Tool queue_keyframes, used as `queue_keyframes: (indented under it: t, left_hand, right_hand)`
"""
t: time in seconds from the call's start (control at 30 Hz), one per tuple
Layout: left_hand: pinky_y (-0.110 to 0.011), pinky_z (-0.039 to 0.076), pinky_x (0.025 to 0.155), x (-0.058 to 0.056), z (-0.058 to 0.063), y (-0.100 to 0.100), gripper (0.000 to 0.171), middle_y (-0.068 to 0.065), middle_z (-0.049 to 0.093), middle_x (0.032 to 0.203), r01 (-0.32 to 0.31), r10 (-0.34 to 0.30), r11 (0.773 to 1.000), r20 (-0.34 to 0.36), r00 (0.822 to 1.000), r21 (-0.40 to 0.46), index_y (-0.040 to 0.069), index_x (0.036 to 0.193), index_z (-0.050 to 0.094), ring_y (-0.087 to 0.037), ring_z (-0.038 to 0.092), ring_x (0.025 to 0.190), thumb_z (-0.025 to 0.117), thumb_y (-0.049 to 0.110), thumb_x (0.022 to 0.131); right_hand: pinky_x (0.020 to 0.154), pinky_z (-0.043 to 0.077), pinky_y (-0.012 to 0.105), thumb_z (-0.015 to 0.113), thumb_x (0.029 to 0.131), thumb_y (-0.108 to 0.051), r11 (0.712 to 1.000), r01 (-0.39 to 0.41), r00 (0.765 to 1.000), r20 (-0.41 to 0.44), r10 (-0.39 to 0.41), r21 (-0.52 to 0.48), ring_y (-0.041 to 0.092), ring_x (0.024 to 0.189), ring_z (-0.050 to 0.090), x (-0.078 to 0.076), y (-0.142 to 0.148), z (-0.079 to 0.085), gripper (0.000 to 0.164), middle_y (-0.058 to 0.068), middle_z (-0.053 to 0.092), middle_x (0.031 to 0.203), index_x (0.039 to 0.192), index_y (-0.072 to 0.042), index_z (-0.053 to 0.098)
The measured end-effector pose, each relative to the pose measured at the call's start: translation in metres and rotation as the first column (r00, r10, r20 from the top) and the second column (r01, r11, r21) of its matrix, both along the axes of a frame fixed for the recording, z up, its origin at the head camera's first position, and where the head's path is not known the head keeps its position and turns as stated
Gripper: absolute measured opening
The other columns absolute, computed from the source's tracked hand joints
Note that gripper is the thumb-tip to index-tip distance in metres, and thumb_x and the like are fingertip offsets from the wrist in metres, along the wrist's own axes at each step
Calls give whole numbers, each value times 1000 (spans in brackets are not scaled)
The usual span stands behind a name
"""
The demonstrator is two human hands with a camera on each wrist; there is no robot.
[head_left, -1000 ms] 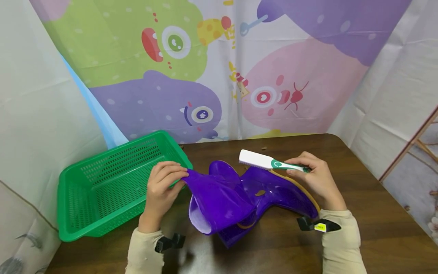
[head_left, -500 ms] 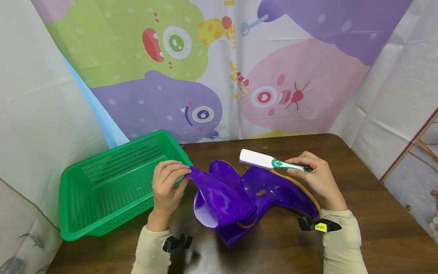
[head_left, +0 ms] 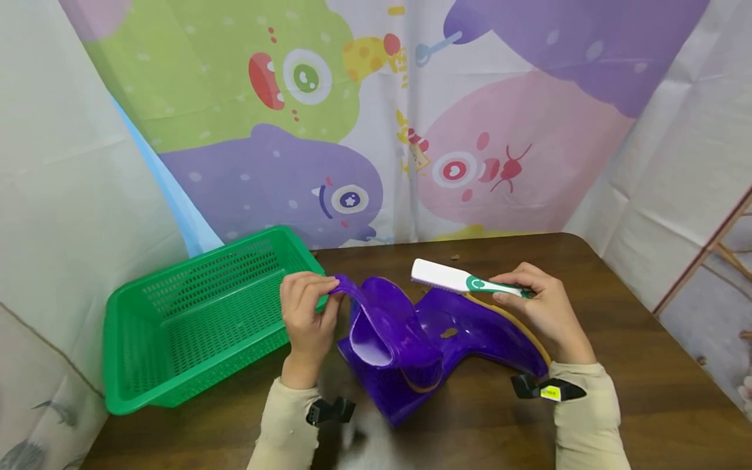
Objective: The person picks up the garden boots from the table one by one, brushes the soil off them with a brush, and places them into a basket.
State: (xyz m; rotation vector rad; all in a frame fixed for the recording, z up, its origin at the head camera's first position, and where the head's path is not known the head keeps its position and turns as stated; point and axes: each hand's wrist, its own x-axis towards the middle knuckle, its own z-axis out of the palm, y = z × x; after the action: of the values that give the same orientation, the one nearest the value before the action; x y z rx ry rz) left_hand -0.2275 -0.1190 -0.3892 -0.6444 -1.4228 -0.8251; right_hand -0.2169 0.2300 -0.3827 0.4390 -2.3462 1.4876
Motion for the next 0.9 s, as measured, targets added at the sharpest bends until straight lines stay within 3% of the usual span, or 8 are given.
queue_keyframes:
  t: [0.2, 0.37, 0.53, 0.77, 0.9]
  left_hand:
    - [-45, 41, 71, -8, 4, 8, 26, -12, 65, 75, -12, 12, 1000, -1, 1000, 12, 0, 79, 69, -34, 55, 74, 73, 23, 91]
    - [-45, 37, 67, -16, 15, 8, 24, -10, 63, 76, -45, 45, 996, -7, 999, -76, 2, 80, 68, -32, 54, 72, 73, 22, 91]
    - [-45, 36, 65, -24, 24, 8, 25, -9, 63, 75, -54, 53, 989, -13, 999, -141, 2, 79, 66, -31, 53, 71, 73, 23, 91]
    - [-45, 38, 65, -33, 41, 14, 30, -7, 56, 69, -59, 56, 974, -22, 998, -221, 3, 76, 62, -30, 51, 69, 72, 27, 92]
    - [-45, 39, 66, -36, 48, 17, 29, -6, 57, 69, -70, 64, 964, -32, 997, -255, 4, 77, 63, -30, 51, 69, 71, 27, 93]
  right_hand:
    - [62, 43, 21, 79, 82, 0, 1000, 13, 1000, -15, -13, 12, 13, 75, 49, 0, 1, -1, 20, 5, 60, 84, 101, 0, 77]
    - [61, 40, 21, 80, 78, 6, 999, 24, 996, -89, -21, 33, 10, 72, 49, -2, 4, 0, 21, 4, 59, 79, 98, 1, 77]
    - [60, 38, 20, 78, 77, 10, 998, 31, 994, -111, -25, 55, 8, 71, 48, -1, 3, 3, 22, 6, 59, 78, 98, 4, 76]
    - [58, 37, 19, 75, 74, 18, 998, 31, 985, -172, -22, 51, 6, 68, 47, 14, -6, 24, 20, 7, 57, 73, 92, 11, 72]
    - [58, 37, 19, 75, 74, 19, 999, 25, 983, -181, -17, 39, 5, 67, 47, 16, -5, 27, 19, 5, 57, 73, 92, 12, 72]
